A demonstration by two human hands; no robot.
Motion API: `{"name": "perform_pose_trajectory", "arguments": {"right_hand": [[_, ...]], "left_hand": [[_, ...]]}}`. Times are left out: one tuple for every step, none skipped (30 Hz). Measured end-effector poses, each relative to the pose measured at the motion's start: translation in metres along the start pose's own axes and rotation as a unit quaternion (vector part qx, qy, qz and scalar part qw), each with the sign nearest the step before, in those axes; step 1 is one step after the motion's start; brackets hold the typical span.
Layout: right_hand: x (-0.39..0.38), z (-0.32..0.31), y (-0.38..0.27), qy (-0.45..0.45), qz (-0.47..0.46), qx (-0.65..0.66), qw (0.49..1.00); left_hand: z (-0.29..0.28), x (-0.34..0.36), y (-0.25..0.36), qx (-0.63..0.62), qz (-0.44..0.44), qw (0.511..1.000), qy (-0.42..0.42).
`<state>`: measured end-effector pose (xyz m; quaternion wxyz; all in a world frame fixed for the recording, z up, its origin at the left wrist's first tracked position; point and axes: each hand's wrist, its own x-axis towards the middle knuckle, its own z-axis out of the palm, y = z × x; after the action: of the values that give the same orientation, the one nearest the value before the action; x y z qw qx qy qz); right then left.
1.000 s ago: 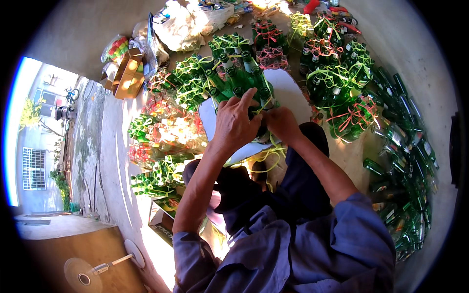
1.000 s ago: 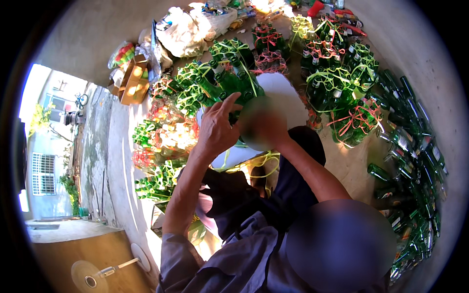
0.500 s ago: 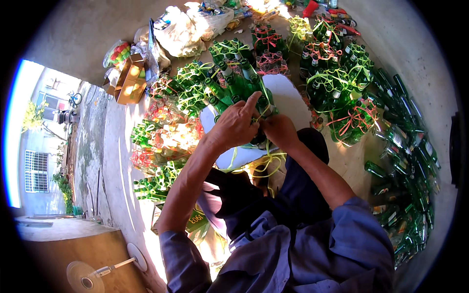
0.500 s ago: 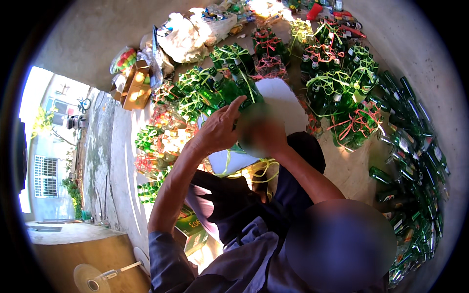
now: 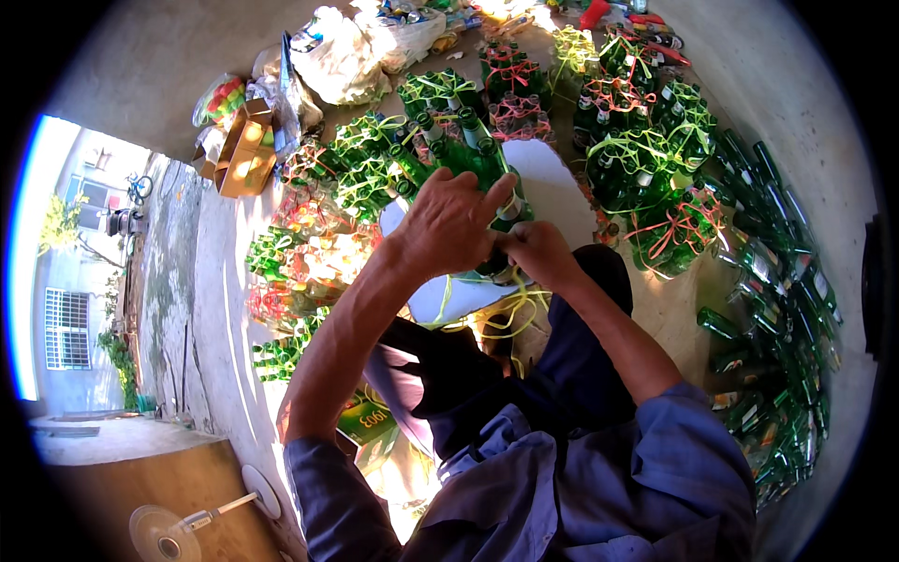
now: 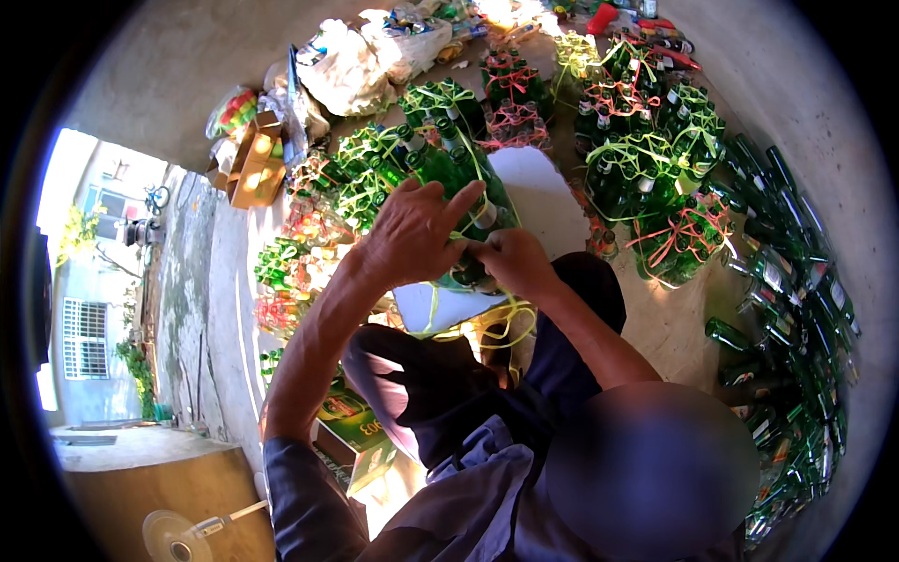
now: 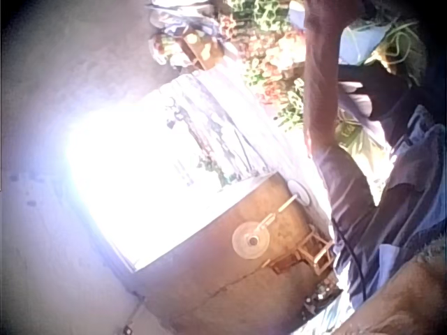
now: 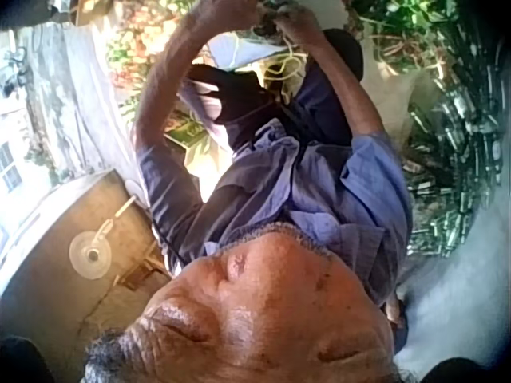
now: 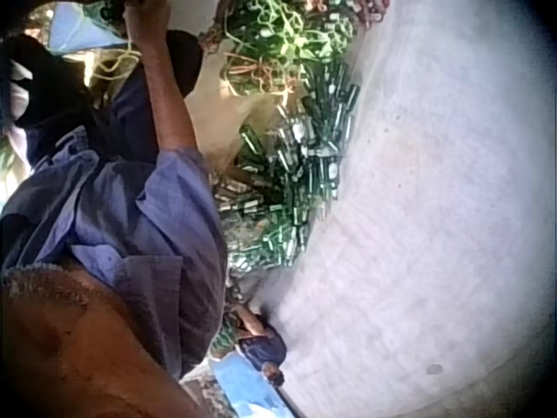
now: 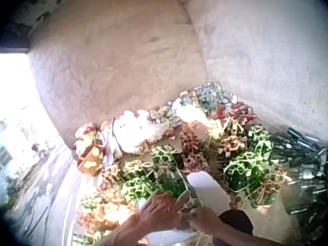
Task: The person sits on the floor and bundles green glass bottles together using yellow plastic straps. They wrap the straps around the necks of the bottles, pull them tight, and tie knots to secure the group.
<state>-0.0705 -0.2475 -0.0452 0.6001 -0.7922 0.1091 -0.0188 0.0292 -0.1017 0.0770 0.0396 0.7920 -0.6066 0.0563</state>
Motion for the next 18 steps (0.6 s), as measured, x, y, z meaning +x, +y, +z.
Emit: {"name": "perform_pose_trajectory", "arguments": {"right_hand": [[0.000, -0.001, 0.001, -0.005, 0.008, 0.008, 1.000], [-0.001, -0.002, 0.000, -0.009, 0.020, 0.026, 0.999], [-0.002, -0.003, -0.003, -0.014, 0.030, 0.045, 0.998], [-0.002, -0.004, -0.004, -0.019, 0.040, 0.064, 0.997], [-0.001, -0.004, -0.001, -0.013, 0.030, 0.063, 0.998], [0.000, -0.004, 0.002, -0.007, 0.019, 0.062, 0.998], [0.001, -0.003, 0.003, -0.001, 0.008, 0.061, 0.998], [0.000, -0.004, 0.003, -0.003, 0.015, 0.070, 0.997], [-0.001, -0.006, -0.002, -0.006, 0.022, 0.078, 0.997], [-0.001, -0.006, -0.005, -0.008, 0.029, 0.087, 0.996], [0.000, -0.004, -0.003, -0.008, 0.020, 0.093, 0.995], [0.001, -0.003, 0.000, -0.005, 0.013, 0.097, 0.995], [0.001, -0.002, 0.002, -0.002, 0.006, 0.101, 0.995], [0.001, -0.002, 0.003, -0.003, 0.014, 0.108, 0.994], [0.000, -0.003, -0.001, -0.006, 0.021, 0.116, 0.993], [-0.001, -0.003, -0.004, -0.010, 0.027, 0.124, 0.992], [-0.001, -0.003, -0.006, -0.008, 0.035, 0.122, 0.992], [-0.001, -0.003, -0.007, -0.007, 0.040, 0.121, 0.992]], "left_hand": [[-0.002, 0.000, -0.004, 0.006, 0.002, 1.000, 0.005], [-0.004, 0.001, -0.007, 0.012, 0.005, 1.000, 0.010], [-0.006, 0.002, -0.009, 0.017, -0.012, 1.000, -0.001], [-0.008, 0.002, -0.012, 0.005, -0.025, 1.000, -0.007], [-0.009, 0.002, -0.015, -0.008, -0.038, 0.999, -0.013], [-0.012, 0.001, -0.019, -0.020, -0.051, 0.998, -0.019], [-0.013, 0.000, -0.025, -0.063, -0.063, 0.995, -0.032], [-0.012, -0.003, -0.032, -0.106, -0.076, 0.990, -0.045], [-0.012, -0.006, -0.038, -0.148, -0.089, 0.983, -0.057], [-0.011, -0.009, -0.042, -0.169, -0.092, 0.979, -0.062], [-0.010, -0.013, -0.046, -0.190, -0.094, 0.975, -0.066], [-0.008, -0.013, -0.048, -0.213, -0.094, 0.970, -0.070], [-0.005, -0.015, -0.048, -0.231, -0.091, 0.968, -0.045], [-0.004, -0.015, -0.049, -0.230, -0.097, 0.967, -0.054], [-0.008, -0.016, -0.048, -0.228, -0.105, 0.966, -0.062], [-0.010, -0.016, -0.047, -0.226, -0.113, 0.965, -0.071], [-0.008, -0.017, -0.049, -0.201, -0.097, 0.974, -0.043], [-0.005, -0.019, -0.051, -0.173, -0.081, 0.981, -0.015]]}}
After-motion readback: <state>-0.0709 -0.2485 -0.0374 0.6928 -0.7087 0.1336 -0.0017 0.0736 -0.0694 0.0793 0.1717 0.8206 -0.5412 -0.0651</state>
